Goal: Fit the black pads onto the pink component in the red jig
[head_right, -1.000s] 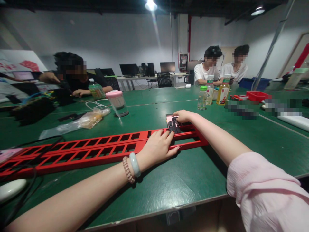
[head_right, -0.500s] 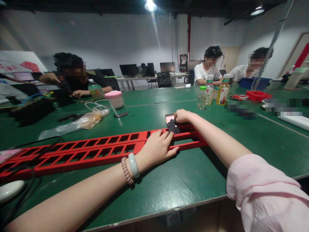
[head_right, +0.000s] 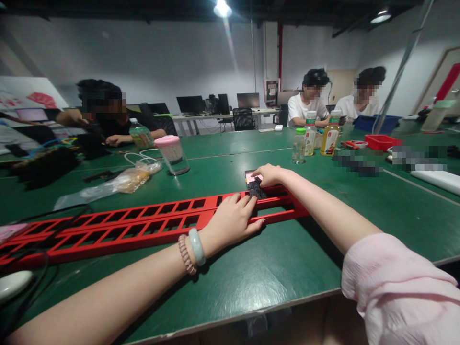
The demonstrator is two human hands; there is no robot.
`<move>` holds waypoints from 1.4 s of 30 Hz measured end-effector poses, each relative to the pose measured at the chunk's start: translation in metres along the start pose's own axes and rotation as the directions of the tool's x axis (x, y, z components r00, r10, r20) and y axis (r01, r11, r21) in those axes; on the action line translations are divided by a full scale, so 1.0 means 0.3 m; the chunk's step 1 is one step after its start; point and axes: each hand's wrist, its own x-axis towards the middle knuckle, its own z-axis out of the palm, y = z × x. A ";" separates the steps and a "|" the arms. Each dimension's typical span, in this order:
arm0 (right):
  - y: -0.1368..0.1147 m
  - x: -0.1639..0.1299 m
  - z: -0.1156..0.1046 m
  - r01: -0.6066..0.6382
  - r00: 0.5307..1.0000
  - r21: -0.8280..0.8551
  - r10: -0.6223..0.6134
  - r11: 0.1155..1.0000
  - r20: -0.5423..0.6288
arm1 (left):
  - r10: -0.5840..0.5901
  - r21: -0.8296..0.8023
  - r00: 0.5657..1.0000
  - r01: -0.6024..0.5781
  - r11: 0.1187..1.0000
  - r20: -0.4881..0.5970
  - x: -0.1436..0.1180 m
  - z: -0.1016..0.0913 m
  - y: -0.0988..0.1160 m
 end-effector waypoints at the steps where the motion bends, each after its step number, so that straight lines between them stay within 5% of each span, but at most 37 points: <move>1: -0.001 0.001 0.003 -0.004 1.000 0.013 0.004 1.000 0.009 | 0.000 -0.001 1.000 0.000 1.000 0.001 0.000 0.000 0.000; 11: 0.031 -0.039 0.024 0.091 0.985 0.031 -0.085 0.995 -0.151 | 0.006 0.002 1.000 -0.006 1.000 -0.004 -0.001 0.006 -0.003; 20: 0.088 -0.219 0.115 0.247 0.832 0.218 -0.092 0.944 -0.547 | 0.001 0.001 1.000 -0.001 1.000 -0.007 0.000 0.007 -0.002; 42: 0.084 -0.242 0.108 0.283 0.869 0.227 -0.150 0.932 -0.471 | 0.009 -0.020 1.000 -0.009 1.000 -0.001 0.011 0.005 -0.008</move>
